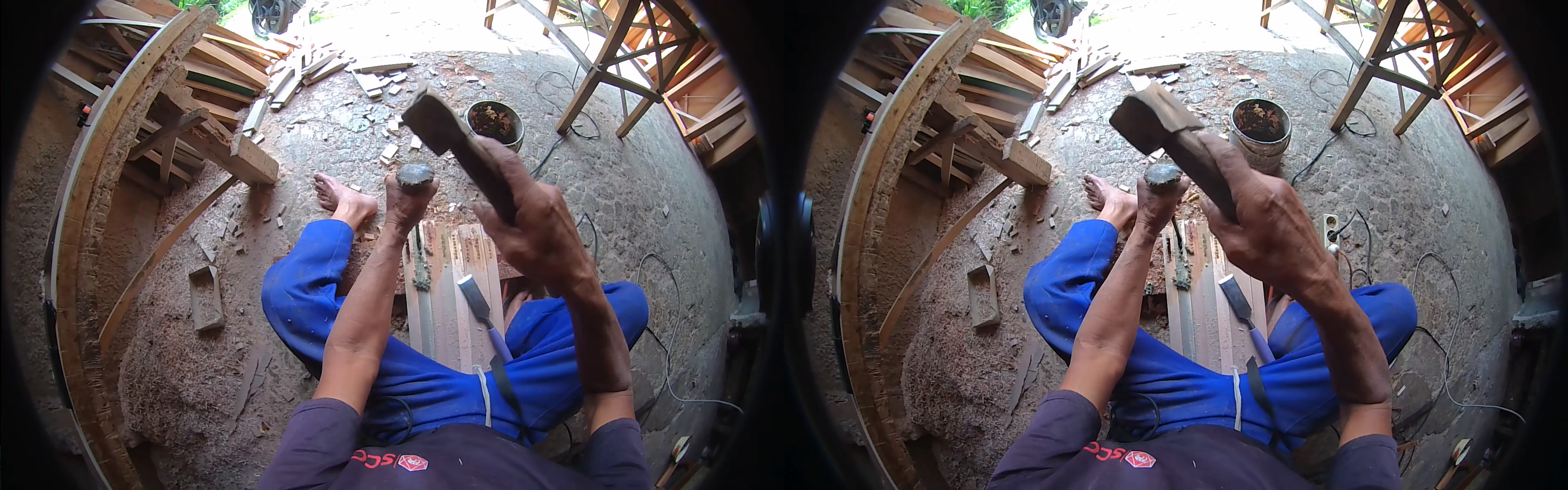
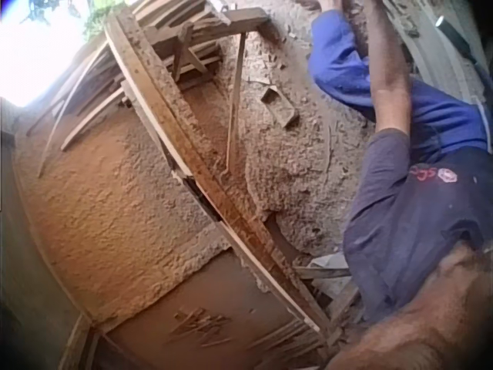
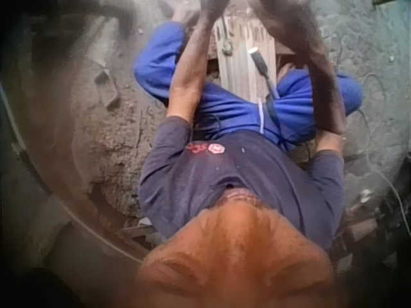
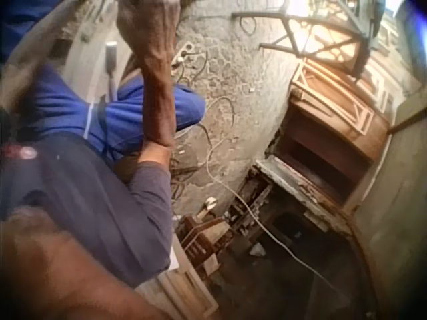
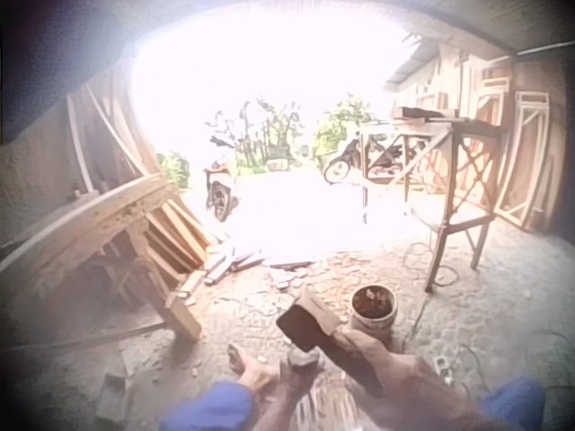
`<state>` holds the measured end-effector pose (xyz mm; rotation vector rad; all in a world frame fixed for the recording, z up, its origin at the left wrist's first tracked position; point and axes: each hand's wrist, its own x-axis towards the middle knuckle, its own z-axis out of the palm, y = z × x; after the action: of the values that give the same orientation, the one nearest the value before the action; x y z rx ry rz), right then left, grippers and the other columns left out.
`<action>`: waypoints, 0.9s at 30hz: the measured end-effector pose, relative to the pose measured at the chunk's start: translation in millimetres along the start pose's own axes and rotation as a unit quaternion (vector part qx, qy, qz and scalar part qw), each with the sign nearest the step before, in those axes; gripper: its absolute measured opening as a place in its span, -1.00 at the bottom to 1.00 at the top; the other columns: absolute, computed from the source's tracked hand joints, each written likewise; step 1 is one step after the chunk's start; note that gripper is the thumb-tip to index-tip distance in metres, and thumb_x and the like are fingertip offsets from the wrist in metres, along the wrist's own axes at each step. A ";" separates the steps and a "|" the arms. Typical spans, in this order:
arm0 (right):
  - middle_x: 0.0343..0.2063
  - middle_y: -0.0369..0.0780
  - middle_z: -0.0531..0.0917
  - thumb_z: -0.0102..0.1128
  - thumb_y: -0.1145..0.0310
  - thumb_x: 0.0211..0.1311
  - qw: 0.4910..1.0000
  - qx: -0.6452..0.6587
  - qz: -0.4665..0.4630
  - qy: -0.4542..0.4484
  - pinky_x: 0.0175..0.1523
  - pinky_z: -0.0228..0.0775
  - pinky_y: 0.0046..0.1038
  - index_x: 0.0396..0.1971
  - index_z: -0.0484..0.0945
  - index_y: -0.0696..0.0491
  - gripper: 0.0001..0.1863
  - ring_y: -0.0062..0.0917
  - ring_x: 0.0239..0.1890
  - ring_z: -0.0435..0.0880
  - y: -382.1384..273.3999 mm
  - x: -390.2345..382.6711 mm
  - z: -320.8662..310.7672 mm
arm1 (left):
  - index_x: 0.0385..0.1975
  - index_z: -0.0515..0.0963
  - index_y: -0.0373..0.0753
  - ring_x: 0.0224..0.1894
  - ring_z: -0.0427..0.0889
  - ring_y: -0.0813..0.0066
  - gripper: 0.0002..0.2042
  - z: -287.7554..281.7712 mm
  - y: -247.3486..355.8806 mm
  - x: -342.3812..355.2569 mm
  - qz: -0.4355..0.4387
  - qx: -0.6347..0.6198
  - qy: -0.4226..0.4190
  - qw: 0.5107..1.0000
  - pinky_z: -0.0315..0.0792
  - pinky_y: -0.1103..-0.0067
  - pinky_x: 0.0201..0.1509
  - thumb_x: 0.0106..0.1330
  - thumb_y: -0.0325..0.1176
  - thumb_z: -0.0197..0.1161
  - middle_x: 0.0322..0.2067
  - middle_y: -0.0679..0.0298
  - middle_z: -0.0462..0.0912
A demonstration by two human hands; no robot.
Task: The person sits on the floor and uses a chisel and mallet to carve a small wooden block. They repeatedly strike the chisel to remove wood shavings and occasionally scrape the surface with a putty knife.
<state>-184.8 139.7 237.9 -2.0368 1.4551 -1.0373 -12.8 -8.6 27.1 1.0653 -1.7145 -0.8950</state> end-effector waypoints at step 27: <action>-0.45 -0.07 0.62 0.17 0.43 0.32 0.969 -0.128 -0.109 0.179 -0.30 0.58 -0.28 0.20 0.29 0.15 -0.52 -0.33 -0.42 0.70 -2.8 22.4 -1.2 | -0.35 0.56 -0.27 -0.41 0.71 0.15 -0.73 17.2 -20.9 -31.4 0.051 0.108 0.130 0.984 0.57 0.34 -0.26 0.06 -0.35 0.53 -0.45 0.09 0.71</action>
<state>-180.2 119.9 247.9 -2.3228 1.6397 -1.4314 -16.2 14.6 -7.1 1.1694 -1.6521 -0.4885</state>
